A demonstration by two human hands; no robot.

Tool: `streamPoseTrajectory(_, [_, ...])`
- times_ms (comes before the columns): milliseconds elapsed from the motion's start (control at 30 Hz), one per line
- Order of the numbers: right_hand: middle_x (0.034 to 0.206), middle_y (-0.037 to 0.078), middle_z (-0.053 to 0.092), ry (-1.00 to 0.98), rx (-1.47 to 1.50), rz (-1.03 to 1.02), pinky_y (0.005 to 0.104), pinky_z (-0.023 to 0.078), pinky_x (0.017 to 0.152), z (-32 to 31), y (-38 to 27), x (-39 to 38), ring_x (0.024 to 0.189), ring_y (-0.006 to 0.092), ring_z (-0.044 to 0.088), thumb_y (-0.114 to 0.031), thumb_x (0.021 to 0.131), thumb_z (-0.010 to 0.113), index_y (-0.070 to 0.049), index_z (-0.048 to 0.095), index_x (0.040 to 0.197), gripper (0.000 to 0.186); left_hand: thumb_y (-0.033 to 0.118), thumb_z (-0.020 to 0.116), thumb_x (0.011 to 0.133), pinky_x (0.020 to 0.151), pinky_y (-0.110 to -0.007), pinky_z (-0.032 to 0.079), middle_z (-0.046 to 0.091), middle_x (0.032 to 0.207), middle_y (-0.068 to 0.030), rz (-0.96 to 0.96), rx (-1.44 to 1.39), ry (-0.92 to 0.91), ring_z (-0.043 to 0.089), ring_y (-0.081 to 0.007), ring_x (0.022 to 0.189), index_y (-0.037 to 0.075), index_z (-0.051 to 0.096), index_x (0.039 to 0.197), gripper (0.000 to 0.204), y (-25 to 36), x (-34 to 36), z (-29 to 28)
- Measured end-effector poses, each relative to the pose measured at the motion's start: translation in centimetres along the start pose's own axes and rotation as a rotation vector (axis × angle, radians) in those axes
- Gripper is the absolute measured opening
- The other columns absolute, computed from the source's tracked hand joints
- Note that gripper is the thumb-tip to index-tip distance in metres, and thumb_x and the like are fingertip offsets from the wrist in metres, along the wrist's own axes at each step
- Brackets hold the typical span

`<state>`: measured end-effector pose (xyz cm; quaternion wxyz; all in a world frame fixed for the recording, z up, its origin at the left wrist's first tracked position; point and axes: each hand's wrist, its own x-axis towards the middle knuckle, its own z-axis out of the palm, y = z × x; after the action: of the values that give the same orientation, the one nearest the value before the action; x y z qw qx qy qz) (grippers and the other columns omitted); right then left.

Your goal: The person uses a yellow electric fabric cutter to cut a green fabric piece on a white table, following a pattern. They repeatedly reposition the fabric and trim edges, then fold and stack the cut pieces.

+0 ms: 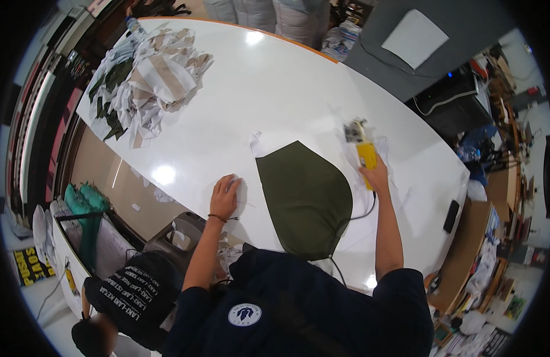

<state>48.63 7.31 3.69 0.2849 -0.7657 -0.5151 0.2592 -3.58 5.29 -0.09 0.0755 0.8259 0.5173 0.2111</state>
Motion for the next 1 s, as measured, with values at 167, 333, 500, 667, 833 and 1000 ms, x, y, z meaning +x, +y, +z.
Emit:
streamPoseTrajectory(167, [0.109,0.014,0.068,0.162,0.125,0.327,0.0386,0.053,0.086,-5.2,9.2,-17.3,0.1,0.0277,0.066,-0.013,0.07,0.079,-0.001,0.057,0.128,0.064,0.002,0.066,0.078,0.087,-0.045,0.051,0.065,0.1,-0.0097,0.094,-0.017,-0.056,0.062,-0.03,0.097,0.007,0.069,0.107,0.03,-4.9,-3.2,-4.0])
streamPoseTrajectory(333, [0.094,0.007,0.063,0.34,0.378,0.563,0.0338,0.053,0.07,-6.8,9.6,-37.5,0.08,0.0171,0.063,-0.013,0.072,0.075,-0.002,0.059,0.12,0.052,0.013,0.072,0.08,0.074,-0.04,0.046,0.064,0.082,-0.0057,0.012,-0.03,0.1,0.063,-0.0262,0.083,0.01,0.07,0.098,0.019,-1.6,0.5,-4.3])
streamPoseTrajectory(500, [0.09,0.009,0.063,0.63,0.557,0.7,0.0331,0.054,0.065,-2.9,7.6,-50.4,0.073,0.0196,0.064,-0.015,0.073,0.075,-0.002,0.057,0.117,0.05,0.041,0.071,0.087,0.088,-0.045,0.048,0.061,0.106,-0.0155,0.087,-0.149,-0.265,0.059,-0.034,0.099,0.006,0.065,0.111,0.043,11.8,7.6,2.8])
streamPoseTrajectory(667, [0.088,0.008,0.063,0.813,0.758,0.771,0.0329,0.055,0.063,1.2,2.5,-54.0,0.07,0.0199,0.065,-0.008,0.074,0.077,-0.002,0.057,0.116,0.047,0.061,0.064,0.085,0.096,-0.058,0.039,0.043,0.134,-0.0229,-0.016,0.033,-0.37,0.039,-0.043,0.125,0.003,0.05,0.13,0.074,25.7,11.3,10.3])
streamPoseTrajectory(833, [0.093,0.008,0.063,0.816,0.871,0.795,0.0336,0.055,0.066,4.5,0.4,-56.7,0.076,0.0203,0.065,-0.007,0.072,0.078,-0.003,0.056,0.12,0.054,0.065,0.05,0.094,0.12,-0.062,0.018,0.033,0.161,-0.0107,0.657,-0.419,-0.98,0.022,-0.0323,0.152,0.016,0.049,0.147,0.072,37.0,13.6,13.9])
streamPoseTrajectory(1000, [0.092,0.008,0.062,0.852,0.794,0.805,0.033,0.054,0.067,5.4,-1.8,-57.5,0.076,0.0198,0.063,-0.011,0.071,0.077,-0.002,0.055,0.12,0.054,0.055,0.05,0.098,0.123,-0.06,0.012,0.021,0.167,-0.0116,0.897,-0.362,-0.549,0.013,-0.0325,0.155,0.02,0.034,0.157,0.07,37.9,5.4,12.9])
